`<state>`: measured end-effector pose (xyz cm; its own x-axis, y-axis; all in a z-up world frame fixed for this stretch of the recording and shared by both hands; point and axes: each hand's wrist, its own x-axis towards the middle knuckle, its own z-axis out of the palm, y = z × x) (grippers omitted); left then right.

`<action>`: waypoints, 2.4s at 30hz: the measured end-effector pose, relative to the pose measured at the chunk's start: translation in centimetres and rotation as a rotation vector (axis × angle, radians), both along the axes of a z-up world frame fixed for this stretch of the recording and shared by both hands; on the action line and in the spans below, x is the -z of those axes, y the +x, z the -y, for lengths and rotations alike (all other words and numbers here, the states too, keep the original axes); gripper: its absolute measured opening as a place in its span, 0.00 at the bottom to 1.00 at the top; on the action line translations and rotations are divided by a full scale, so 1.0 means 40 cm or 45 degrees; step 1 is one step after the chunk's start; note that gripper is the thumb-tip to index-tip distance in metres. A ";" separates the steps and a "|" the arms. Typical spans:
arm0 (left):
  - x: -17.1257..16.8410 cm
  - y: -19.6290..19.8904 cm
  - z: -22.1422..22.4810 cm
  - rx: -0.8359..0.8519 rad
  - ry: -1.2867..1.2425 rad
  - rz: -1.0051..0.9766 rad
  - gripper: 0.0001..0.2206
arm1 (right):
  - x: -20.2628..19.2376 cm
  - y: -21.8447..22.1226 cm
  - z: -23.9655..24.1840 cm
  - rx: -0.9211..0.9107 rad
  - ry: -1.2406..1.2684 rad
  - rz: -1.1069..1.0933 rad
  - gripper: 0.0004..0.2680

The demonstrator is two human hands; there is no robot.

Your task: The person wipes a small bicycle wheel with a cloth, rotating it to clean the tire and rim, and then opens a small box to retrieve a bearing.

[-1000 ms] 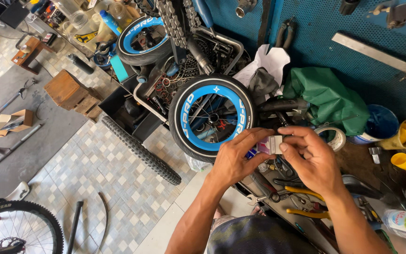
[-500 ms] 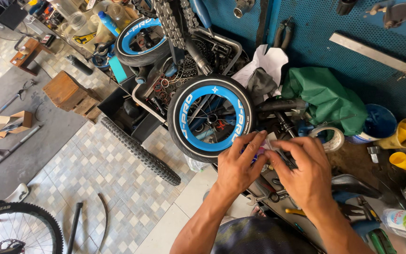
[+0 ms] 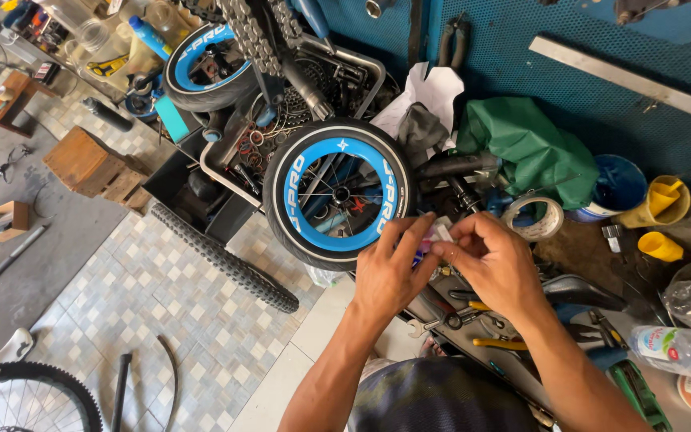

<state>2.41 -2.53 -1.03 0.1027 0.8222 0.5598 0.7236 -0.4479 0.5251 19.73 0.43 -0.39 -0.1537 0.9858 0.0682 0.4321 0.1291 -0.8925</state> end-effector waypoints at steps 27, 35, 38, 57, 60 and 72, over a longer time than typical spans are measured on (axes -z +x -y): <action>0.145 0.027 0.095 0.214 -0.813 0.823 0.18 | 0.342 0.184 0.050 -0.630 -0.559 -0.575 0.16; 0.095 0.120 0.129 0.056 -0.401 -0.009 0.23 | 0.433 0.099 0.159 -0.138 -1.177 -1.896 0.21; 0.093 0.138 0.122 0.149 -0.672 -0.088 0.21 | 0.437 0.070 0.170 -0.076 -1.341 -1.992 0.20; 0.126 0.088 0.130 0.390 -0.522 -0.043 0.24 | 0.486 0.066 0.161 -0.103 -1.437 -1.982 0.11; 0.133 0.081 0.132 0.426 -0.643 -0.100 0.25 | 0.434 0.048 0.144 0.050 -1.547 -1.840 0.15; 0.143 -0.070 0.128 -0.096 -0.420 0.222 0.28 | 0.422 0.036 0.066 -0.274 -1.517 -2.102 0.14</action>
